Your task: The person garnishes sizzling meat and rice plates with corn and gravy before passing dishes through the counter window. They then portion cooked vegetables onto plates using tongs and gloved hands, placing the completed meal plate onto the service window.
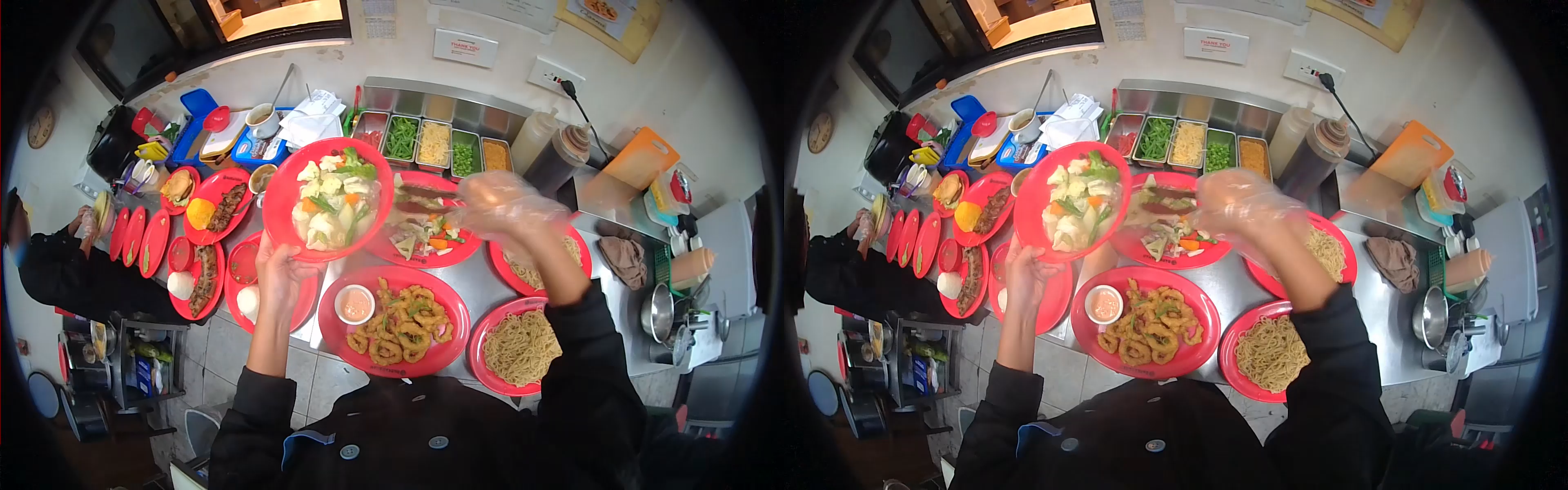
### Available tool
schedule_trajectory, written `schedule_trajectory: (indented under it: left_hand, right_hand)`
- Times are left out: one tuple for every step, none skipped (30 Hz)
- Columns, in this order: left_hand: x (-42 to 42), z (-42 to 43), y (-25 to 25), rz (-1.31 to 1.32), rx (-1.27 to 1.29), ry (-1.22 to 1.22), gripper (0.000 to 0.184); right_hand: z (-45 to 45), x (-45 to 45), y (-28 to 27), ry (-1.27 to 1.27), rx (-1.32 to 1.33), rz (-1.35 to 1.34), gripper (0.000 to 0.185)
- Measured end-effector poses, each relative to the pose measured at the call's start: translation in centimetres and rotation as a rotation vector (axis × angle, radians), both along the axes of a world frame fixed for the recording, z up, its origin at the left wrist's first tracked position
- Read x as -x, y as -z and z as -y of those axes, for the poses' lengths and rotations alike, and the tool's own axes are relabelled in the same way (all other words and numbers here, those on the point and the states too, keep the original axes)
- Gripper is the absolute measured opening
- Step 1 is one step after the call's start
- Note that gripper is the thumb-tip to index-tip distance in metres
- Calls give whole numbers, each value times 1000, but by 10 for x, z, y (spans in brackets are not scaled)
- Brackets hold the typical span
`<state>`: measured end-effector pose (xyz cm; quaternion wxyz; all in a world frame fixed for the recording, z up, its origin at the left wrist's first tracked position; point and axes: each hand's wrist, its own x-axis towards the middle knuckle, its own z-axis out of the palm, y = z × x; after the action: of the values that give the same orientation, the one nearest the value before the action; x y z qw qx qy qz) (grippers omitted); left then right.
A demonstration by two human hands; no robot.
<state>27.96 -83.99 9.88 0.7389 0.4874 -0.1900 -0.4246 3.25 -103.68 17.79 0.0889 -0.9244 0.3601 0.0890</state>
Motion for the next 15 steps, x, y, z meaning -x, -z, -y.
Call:
schedule_trajectory:
  left_hand:
    - [0, 0, 1, -1, -1, -6, 52]
    - [0, -1, 1, 46, -19, 5, 55]
    - [0, -1, 2, 93, -35, 16, 58]
    - [2, 0, 3, 92, -36, 13, 58]
    - [4, 2, 5, 105, -44, 11, 57]
    - [6, 4, 7, 118, -50, 12, 57]
    - [9, 5, 8, 119, -50, 17, 57]
    - [11, 7, 9, 107, -54, 17, 57]
    - [15, 8, 10, 93, -58, 17, 57]
    - [19, 10, 9, 91, -57, 23, 57]
    - [23, 11, 7, 72, -41, 45, 58]
    - [24, 12, 6, 53, -25, 66, 58]
    - [23, 13, 9, 52, -24, 67, 58]
    - [21, 14, 15, 54, -31, 67, 59]
    - [19, 15, 18, 55, -37, 66, 59]
  right_hand:
    - [0, 9, -15, 34, 30, 43, 31]
    - [-3, 14, -35, 80, 24, 32, 33]
    - [-6, 17, -50, 127, 19, 21, 35]
    - [-8, 18, -52, 102, 103, 100, 31]
    - [-8, 15, -51, 101, 103, 100, 31]
    - [-10, 11, -47, -23, 191, 136, 28]
    - [-12, 5, -42, -145, 278, 171, 26]
    - [-16, -3, -37, -189, 299, 227, 20]
    - [-17, -13, -31, -183, 301, 224, 20]
    - [-16, -23, -24, -202, 240, 195, 20]
    - [-13, -28, -20, -222, 178, 167, 20]
    - [-10, -28, -16, -219, 180, 167, 20]
    - [-7, -28, -13, -185, 163, 111, 21]
    - [-5, -26, -11, -152, 145, 54, 22]
    - [-4, -19, -11, -151, 144, 51, 22]
